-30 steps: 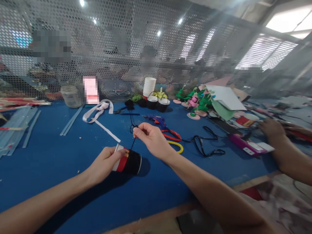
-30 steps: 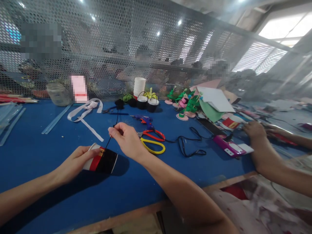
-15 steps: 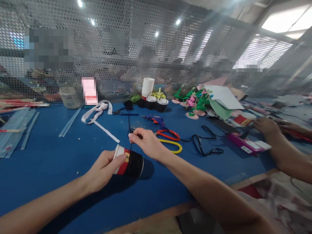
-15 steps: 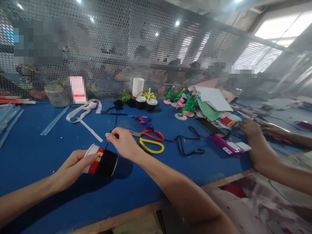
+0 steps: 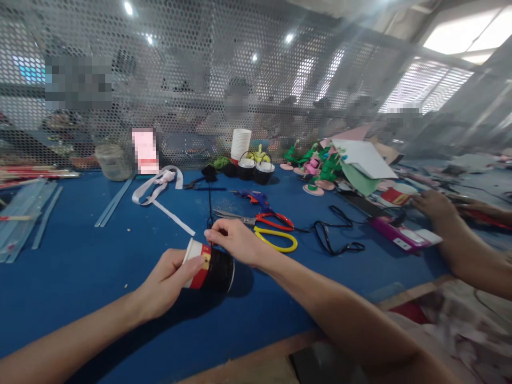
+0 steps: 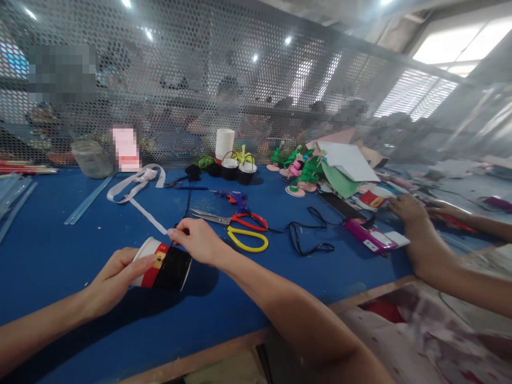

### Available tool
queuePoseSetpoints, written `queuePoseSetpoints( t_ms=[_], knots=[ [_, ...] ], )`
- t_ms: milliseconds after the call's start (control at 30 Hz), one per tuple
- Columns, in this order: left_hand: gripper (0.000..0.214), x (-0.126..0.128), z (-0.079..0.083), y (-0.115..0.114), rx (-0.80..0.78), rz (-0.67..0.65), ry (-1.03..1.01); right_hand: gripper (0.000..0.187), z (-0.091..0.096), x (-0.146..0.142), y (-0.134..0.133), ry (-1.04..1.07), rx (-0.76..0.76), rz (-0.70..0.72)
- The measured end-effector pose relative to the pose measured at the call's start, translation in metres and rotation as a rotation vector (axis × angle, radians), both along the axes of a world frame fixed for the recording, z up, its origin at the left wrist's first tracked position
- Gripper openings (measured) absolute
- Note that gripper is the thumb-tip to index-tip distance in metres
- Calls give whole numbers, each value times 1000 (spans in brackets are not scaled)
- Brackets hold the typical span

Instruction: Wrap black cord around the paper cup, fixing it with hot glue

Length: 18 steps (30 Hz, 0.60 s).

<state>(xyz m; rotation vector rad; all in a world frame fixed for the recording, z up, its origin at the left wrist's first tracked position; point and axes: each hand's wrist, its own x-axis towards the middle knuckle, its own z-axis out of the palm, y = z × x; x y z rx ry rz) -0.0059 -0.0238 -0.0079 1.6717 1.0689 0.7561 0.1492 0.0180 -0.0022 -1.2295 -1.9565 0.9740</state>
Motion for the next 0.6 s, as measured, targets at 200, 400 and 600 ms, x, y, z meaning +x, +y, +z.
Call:
queuePoseSetpoints(
  t_ms=[200, 400, 600],
  knots=[
    [36, -1, -3, 1, 24, -3, -12, 21, -2, 0, 0, -17, -60, 30],
    [36, -2, -4, 1, 40, 0, -3, 23, -8, -1, 2, -8, -88, 53],
    [35, -1, -2, 1, 22, 32, -9, 25, -13, -1, 4, -4, -133, 75]
  ],
)
